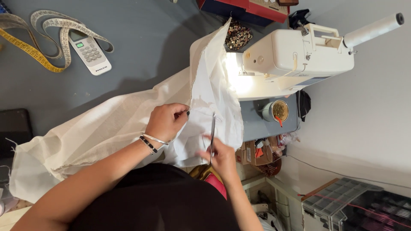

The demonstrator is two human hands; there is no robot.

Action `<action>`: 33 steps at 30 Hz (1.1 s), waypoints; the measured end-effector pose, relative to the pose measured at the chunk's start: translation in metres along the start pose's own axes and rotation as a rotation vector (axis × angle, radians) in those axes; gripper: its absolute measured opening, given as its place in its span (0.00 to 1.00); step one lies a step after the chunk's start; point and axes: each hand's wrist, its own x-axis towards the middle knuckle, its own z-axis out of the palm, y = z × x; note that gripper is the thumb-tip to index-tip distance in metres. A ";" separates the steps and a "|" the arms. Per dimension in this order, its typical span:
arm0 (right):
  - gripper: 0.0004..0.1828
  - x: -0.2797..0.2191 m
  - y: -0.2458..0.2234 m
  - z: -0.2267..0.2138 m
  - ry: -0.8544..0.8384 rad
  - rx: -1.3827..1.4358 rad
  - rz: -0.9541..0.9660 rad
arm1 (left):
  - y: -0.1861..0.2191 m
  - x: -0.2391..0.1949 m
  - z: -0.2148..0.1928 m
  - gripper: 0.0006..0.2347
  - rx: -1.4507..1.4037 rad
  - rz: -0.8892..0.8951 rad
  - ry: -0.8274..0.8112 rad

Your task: Smoothing out a piece of striped fabric on a work table and cutting it along a line with scissors.

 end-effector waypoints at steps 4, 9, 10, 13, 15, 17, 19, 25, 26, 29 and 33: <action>0.29 0.059 -0.042 0.004 0.220 -0.091 -0.132 | 0.011 -0.006 -0.003 0.09 0.019 0.029 -0.005; 0.08 0.101 -0.019 0.016 0.225 -0.312 -0.180 | 0.004 -0.007 -0.010 0.09 0.101 0.025 -0.009; 0.08 0.103 -0.027 0.014 0.228 -0.307 -0.179 | 0.003 -0.007 -0.012 0.09 0.107 0.025 -0.009; 0.06 0.111 -0.038 0.008 0.211 -0.190 -0.136 | -0.005 -0.009 -0.013 0.09 0.132 0.035 0.002; 0.06 0.120 -0.032 0.006 0.285 -0.093 -0.066 | -0.017 -0.010 -0.011 0.10 0.113 0.027 0.005; 0.05 0.125 -0.021 0.009 0.284 -0.060 -0.041 | -0.013 -0.007 -0.016 0.10 0.114 0.035 0.012; 0.04 0.125 -0.020 0.009 0.286 -0.026 -0.017 | -0.016 -0.006 -0.017 0.10 0.115 0.046 0.018; 0.05 0.124 -0.028 0.000 0.315 -0.049 -0.046 | -0.015 -0.004 -0.019 0.12 0.002 0.043 0.001; 0.09 0.124 -0.025 -0.002 0.366 -0.147 -0.064 | -0.010 -0.004 -0.021 0.12 -0.025 0.038 -0.003; 0.11 0.105 -0.038 -0.008 0.422 -0.190 -0.056 | -0.006 -0.003 -0.027 0.12 -0.071 0.027 -0.023; 0.07 0.078 -0.047 0.012 0.197 0.077 -0.064 | -0.022 0.005 -0.028 0.13 -0.169 0.054 -0.072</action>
